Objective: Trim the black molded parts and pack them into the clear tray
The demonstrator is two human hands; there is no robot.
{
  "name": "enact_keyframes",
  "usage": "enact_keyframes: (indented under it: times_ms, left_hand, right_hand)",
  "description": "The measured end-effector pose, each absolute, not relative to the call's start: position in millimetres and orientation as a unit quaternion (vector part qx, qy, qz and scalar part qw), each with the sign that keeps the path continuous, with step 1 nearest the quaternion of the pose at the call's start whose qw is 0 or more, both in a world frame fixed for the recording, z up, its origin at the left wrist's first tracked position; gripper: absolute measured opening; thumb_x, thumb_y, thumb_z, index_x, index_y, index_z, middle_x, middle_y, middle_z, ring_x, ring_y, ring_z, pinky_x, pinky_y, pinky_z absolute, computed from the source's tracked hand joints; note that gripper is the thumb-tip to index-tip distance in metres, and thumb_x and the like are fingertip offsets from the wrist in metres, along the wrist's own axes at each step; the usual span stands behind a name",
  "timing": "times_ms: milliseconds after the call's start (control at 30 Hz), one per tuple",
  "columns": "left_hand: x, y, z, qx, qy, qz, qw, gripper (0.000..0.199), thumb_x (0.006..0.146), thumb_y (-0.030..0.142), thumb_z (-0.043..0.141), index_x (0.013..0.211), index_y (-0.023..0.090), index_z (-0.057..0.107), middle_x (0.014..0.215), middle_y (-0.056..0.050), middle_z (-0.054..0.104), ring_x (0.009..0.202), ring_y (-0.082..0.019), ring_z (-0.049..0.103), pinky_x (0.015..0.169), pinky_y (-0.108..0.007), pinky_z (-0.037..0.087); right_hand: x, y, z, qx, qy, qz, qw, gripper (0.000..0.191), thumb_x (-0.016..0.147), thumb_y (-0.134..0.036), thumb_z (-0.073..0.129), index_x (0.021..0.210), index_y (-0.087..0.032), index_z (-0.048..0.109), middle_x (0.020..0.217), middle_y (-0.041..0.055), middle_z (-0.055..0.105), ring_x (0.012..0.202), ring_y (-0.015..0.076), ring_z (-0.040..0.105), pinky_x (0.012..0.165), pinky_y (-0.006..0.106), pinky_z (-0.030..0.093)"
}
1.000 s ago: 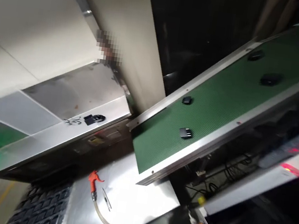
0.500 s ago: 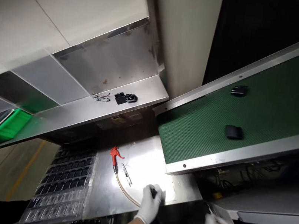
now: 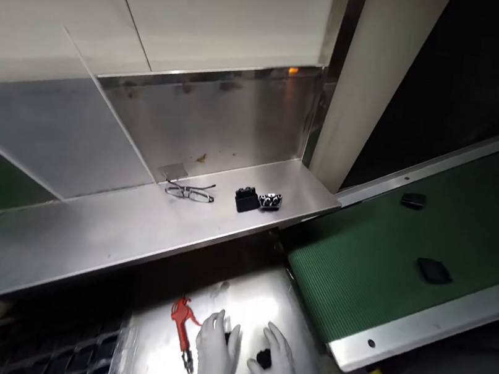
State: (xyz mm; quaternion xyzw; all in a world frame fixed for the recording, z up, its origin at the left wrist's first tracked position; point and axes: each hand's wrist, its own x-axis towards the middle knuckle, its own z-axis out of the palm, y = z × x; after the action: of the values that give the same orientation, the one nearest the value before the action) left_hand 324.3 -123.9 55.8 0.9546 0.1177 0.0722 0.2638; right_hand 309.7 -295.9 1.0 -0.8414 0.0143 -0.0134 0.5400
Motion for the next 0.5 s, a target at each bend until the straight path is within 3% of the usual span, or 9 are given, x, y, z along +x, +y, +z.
enact_keyframes:
  times_ms: [67, 133, 200, 267, 333, 400, 500]
  left_hand:
    - [336, -113, 115, 0.936, 0.014, 0.206, 0.286, 0.032, 0.095, 0.034, 0.052, 0.122, 0.019, 0.061, 0.117, -0.013, 0.068, 0.109, -0.029, 0.065, 0.092, -0.044, 0.054]
    - [364, -107, 190, 0.884, -0.121, 0.335, 0.301, 0.032, 0.094, 0.027, 0.057, 0.125, 0.024, 0.058, 0.116, -0.009, 0.068, 0.11, -0.024, 0.066, 0.095, -0.039, 0.055]
    - [407, -109, 262, 0.88, -0.142, 0.356, 0.281, 0.039, 0.093, 0.03, 0.061, 0.132, 0.022, 0.055, 0.124, -0.011, 0.065, 0.119, -0.025, 0.061, 0.103, -0.039, 0.051]
    - [456, -116, 317, 0.911, -0.136, 0.316, 0.226, 0.054, 0.093, 0.037, 0.06, 0.142, 0.015, 0.048, 0.144, -0.017, 0.054, 0.134, -0.033, 0.049, 0.112, -0.048, 0.042]
    - [502, -120, 351, 0.949, -0.15, 0.209, 0.184, 0.063, 0.091, 0.037, 0.062, 0.146, 0.013, 0.043, 0.15, -0.02, 0.048, 0.134, -0.038, 0.047, 0.111, -0.051, 0.041]
    - [535, -116, 366, 0.965, -0.168, 0.113, 0.168, 0.058, 0.09, 0.034, 0.065, 0.142, 0.015, 0.049, 0.141, -0.017, 0.058, 0.126, -0.035, 0.055, 0.107, -0.047, 0.044]
    - [550, -115, 370, 0.963, -0.193, 0.057, 0.179, 0.036, 0.09, 0.03, 0.066, 0.123, 0.018, 0.064, 0.119, -0.011, 0.07, 0.112, -0.027, 0.064, 0.1, -0.042, 0.05]
  right_hand:
    - [325, -301, 71, -0.852, -0.05, -0.187, 0.486, 0.051, 0.08, -0.024, 0.075, 0.127, -0.036, 0.06, 0.12, 0.0074, 0.068, 0.11, 0.0339, 0.065, 0.093, 0.055, 0.056]
    - [361, -305, 160, -0.825, -0.088, -0.347, 0.438, 0.048, 0.087, -0.018, 0.066, 0.132, -0.033, 0.055, 0.11, 0.0056, 0.07, 0.102, 0.0272, 0.067, 0.086, 0.048, 0.058]
    - [411, -309, 246, -0.806, -0.108, -0.431, 0.391, 0.043, 0.089, -0.022, 0.065, 0.131, -0.027, 0.056, 0.113, 0.0077, 0.068, 0.1, 0.0248, 0.066, 0.085, 0.044, 0.056]
    - [462, -312, 311, -0.87, -0.156, -0.342, 0.319, 0.051, 0.088, -0.032, 0.067, 0.137, -0.022, 0.054, 0.127, 0.0122, 0.063, 0.113, 0.0284, 0.061, 0.097, 0.047, 0.051]
    - [504, -310, 348, -0.924, -0.21, -0.186, 0.26, 0.057, 0.088, -0.036, 0.066, 0.141, -0.02, 0.052, 0.132, 0.0138, 0.061, 0.119, 0.0303, 0.058, 0.102, 0.048, 0.048]
    - [531, -305, 363, -0.943, -0.239, -0.081, 0.216, 0.053, 0.088, -0.033, 0.065, 0.138, -0.019, 0.055, 0.127, 0.0145, 0.064, 0.116, 0.0333, 0.06, 0.098, 0.048, 0.049]
    - [539, -296, 371, -0.949, -0.239, -0.049, 0.199, 0.027, 0.088, -0.024, 0.06, 0.113, -0.017, 0.068, 0.109, 0.0138, 0.07, 0.102, 0.0338, 0.065, 0.087, 0.045, 0.052]
